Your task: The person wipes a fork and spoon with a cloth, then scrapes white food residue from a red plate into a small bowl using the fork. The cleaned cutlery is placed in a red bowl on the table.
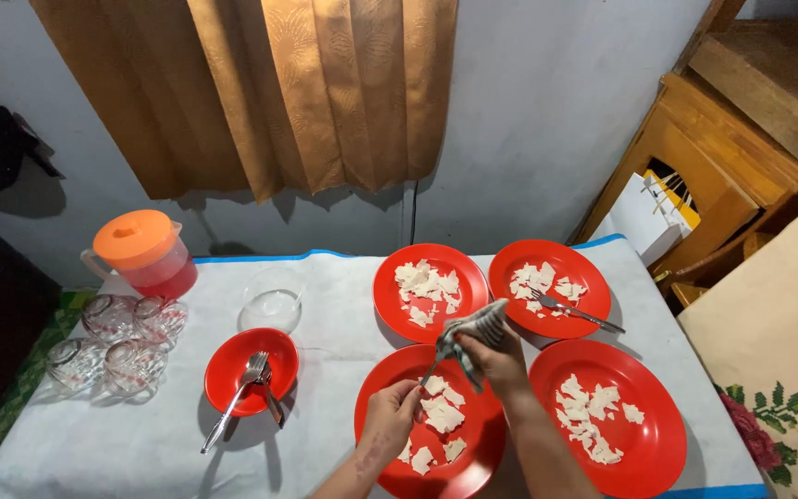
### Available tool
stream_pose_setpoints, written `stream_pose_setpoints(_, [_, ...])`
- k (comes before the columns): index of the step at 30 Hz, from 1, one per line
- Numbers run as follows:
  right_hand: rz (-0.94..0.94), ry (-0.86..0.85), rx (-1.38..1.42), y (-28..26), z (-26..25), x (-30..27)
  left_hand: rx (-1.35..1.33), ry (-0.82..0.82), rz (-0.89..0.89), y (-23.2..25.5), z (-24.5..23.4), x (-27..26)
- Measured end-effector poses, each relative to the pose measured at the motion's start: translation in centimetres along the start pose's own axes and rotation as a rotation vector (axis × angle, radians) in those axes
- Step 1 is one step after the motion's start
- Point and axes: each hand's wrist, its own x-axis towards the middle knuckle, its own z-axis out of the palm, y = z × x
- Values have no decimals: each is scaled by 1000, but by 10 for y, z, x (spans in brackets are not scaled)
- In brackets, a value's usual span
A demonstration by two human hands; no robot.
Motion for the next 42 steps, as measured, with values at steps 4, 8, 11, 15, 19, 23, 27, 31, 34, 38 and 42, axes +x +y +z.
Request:
stream_pose_setpoints(4, [-55,172,97,38,23,6,-73,41,-17,-9,16,-4])
stream_pose_setpoints(8, [126,206,365,43,50,-4,-131,99,47,-1,21,-7])
stream_pose_setpoints(11, [172,132,429,52,60,-10,-208,112,43,-11,19,2])
stream_pose_setpoints(15, [364,96,351,58,58,-7,-262,94,-11,-9,13,2])
stream_pose_setpoints(19, [394,166,309,41,55,-1,-258,36,-100,5,2,-12])
stream_pose_setpoints(23, [287,262,489,52,57,5,-280,56,-114,1,-2,-20])
stream_pose_setpoints(27, [340,167,408,51,73,-21,-241,121,-92,1,-1,-29])
stream_pose_setpoints(31, [252,58,285,53,79,-30,-313,150,-73,-14,-4,-22])
stream_pose_setpoints(34, [287,74,323,46,87,-34,-292,147,-42,-14,-13,-31])
stream_pose_setpoints(38, [184,-52,333,58,106,-40,-289,274,53,-29,-22,-32])
stream_pose_setpoints(42, [166,-223,347,79,125,-48,-334,462,67,-61,-30,-23])
